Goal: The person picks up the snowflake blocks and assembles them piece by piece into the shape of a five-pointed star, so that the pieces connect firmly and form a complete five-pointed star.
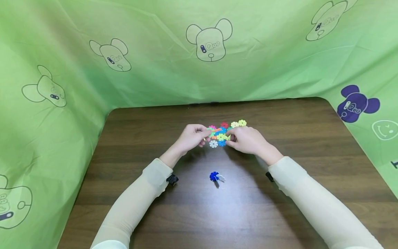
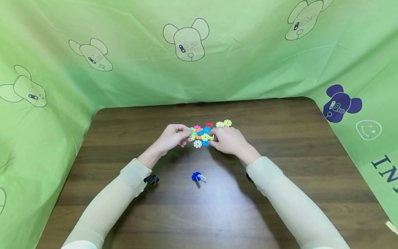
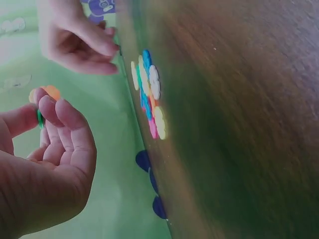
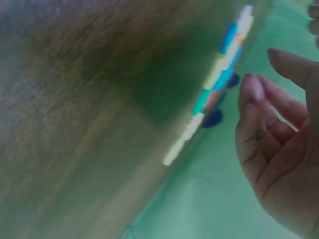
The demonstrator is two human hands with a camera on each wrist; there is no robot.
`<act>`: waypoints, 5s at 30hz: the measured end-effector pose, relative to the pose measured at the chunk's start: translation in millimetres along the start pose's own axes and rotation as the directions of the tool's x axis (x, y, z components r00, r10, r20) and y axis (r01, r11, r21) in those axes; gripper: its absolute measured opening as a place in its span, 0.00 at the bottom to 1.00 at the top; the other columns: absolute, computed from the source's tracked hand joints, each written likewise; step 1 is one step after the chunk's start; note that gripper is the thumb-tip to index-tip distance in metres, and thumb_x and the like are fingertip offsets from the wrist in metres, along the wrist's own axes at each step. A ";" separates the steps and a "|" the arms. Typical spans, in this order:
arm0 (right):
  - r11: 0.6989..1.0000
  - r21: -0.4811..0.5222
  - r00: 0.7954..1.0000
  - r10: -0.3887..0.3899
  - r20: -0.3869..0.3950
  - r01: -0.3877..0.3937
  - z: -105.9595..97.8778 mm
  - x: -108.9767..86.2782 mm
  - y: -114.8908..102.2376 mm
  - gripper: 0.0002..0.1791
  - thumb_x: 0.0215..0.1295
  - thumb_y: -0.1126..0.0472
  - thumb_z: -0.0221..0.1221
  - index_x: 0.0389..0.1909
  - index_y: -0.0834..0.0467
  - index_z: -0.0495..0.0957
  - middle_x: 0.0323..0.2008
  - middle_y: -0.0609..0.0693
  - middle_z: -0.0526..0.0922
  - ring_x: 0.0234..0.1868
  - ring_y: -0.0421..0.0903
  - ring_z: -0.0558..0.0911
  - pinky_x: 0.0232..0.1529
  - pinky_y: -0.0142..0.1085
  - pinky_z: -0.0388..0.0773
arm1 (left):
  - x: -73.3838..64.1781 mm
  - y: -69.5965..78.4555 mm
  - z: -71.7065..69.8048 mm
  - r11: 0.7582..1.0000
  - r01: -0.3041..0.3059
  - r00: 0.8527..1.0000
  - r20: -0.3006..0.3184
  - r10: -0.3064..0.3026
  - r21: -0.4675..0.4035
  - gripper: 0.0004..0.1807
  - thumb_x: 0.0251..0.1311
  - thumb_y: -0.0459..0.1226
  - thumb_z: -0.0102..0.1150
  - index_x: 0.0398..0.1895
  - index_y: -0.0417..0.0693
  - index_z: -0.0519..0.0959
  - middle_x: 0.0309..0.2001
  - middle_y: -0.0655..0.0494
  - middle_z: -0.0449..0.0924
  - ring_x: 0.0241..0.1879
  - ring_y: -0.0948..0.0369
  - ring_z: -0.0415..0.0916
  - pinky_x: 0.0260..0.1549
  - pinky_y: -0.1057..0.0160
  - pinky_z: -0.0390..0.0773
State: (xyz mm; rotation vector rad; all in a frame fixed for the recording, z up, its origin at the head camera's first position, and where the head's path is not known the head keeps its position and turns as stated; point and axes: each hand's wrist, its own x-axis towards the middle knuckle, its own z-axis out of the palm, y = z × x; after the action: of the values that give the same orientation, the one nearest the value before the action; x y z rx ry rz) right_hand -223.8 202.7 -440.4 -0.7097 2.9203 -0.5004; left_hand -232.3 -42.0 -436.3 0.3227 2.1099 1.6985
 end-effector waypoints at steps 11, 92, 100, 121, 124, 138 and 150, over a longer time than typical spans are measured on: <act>0.987 -0.082 0.990 0.143 0.006 -0.142 17.9 32.0 4.7 0.22 0.64 0.40 0.69 0.20 0.50 0.79 0.15 0.44 0.68 0.20 0.44 0.69 0.19 0.40 0.68 | -1.5 -3.5 -4.2 1.000 0.025 0.999 -0.034 -0.025 -0.012 0.11 0.73 0.39 0.62 0.40 0.38 0.84 0.33 0.44 0.85 0.23 0.63 0.74 0.27 0.67 0.80; 0.996 0.066 0.996 -0.052 -0.079 0.057 13.6 -8.8 14.5 0.12 0.67 0.59 0.69 0.47 0.59 0.87 0.32 0.45 0.84 0.33 0.43 0.81 0.39 0.45 0.81 | -12.1 -16.0 9.5 0.980 0.099 0.951 0.273 -0.145 0.175 0.14 0.71 0.40 0.65 0.35 0.35 0.87 0.31 0.43 0.86 0.23 0.62 0.74 0.27 0.65 0.79; 0.997 0.030 0.998 -0.065 0.018 0.064 19.7 5.3 15.3 0.19 0.66 0.50 0.71 0.57 0.47 0.87 0.35 0.45 0.83 0.35 0.42 0.79 0.36 0.43 0.79 | -8.1 -17.5 32.0 0.944 0.058 0.896 0.400 -0.193 0.326 0.17 0.70 0.39 0.66 0.21 0.44 0.84 0.21 0.49 0.81 0.16 0.63 0.64 0.16 0.69 0.61; 0.991 0.128 0.999 -0.032 0.024 0.029 21.5 6.7 18.3 0.13 0.63 0.57 0.73 0.37 0.54 0.77 0.31 0.46 0.79 0.33 0.44 0.77 0.37 0.44 0.77 | 2.8 -21.2 46.1 0.774 -0.038 0.928 0.310 -0.207 0.632 0.20 0.66 0.50 0.70 0.18 0.51 0.83 0.17 0.61 0.79 0.19 0.66 0.67 0.19 0.68 0.61; 0.985 0.167 0.999 -0.042 0.010 0.040 19.8 3.6 18.3 0.11 0.65 0.59 0.72 0.35 0.53 0.77 0.28 0.44 0.79 0.30 0.42 0.77 0.35 0.42 0.76 | 2.6 -21.0 44.0 0.776 -0.034 0.937 0.291 -0.195 0.630 0.22 0.64 0.52 0.71 0.17 0.50 0.82 0.15 0.61 0.76 0.17 0.67 0.65 0.17 0.69 0.60; 0.984 0.166 0.994 -0.057 -0.091 0.071 3.6 -14.0 13.8 0.03 0.66 0.59 0.71 0.38 0.54 0.87 0.27 0.41 0.80 0.30 0.41 0.77 0.35 0.40 0.77 | 18.0 -20.3 30.4 0.502 -0.050 0.999 0.039 0.032 0.863 0.18 0.65 0.53 0.69 0.45 0.51 0.81 0.35 0.58 0.83 0.33 0.58 0.79 0.31 0.59 0.79; 0.984 0.163 0.991 -0.054 -0.122 0.074 0.5 -23.4 13.8 0.04 0.68 0.58 0.70 0.36 0.53 0.86 0.28 0.42 0.81 0.30 0.41 0.77 0.35 0.40 0.77 | 24.4 -22.2 30.2 0.497 -0.059 0.998 0.036 0.057 0.866 0.16 0.65 0.51 0.70 0.45 0.49 0.83 0.40 0.55 0.80 0.39 0.56 0.79 0.36 0.55 0.81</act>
State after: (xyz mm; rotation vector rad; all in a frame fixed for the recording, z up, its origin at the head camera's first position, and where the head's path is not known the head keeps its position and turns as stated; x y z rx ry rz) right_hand -208.9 224.9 -445.2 -0.7781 2.9226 -0.8103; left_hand -238.6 -10.3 -467.2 0.6773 2.8244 0.4587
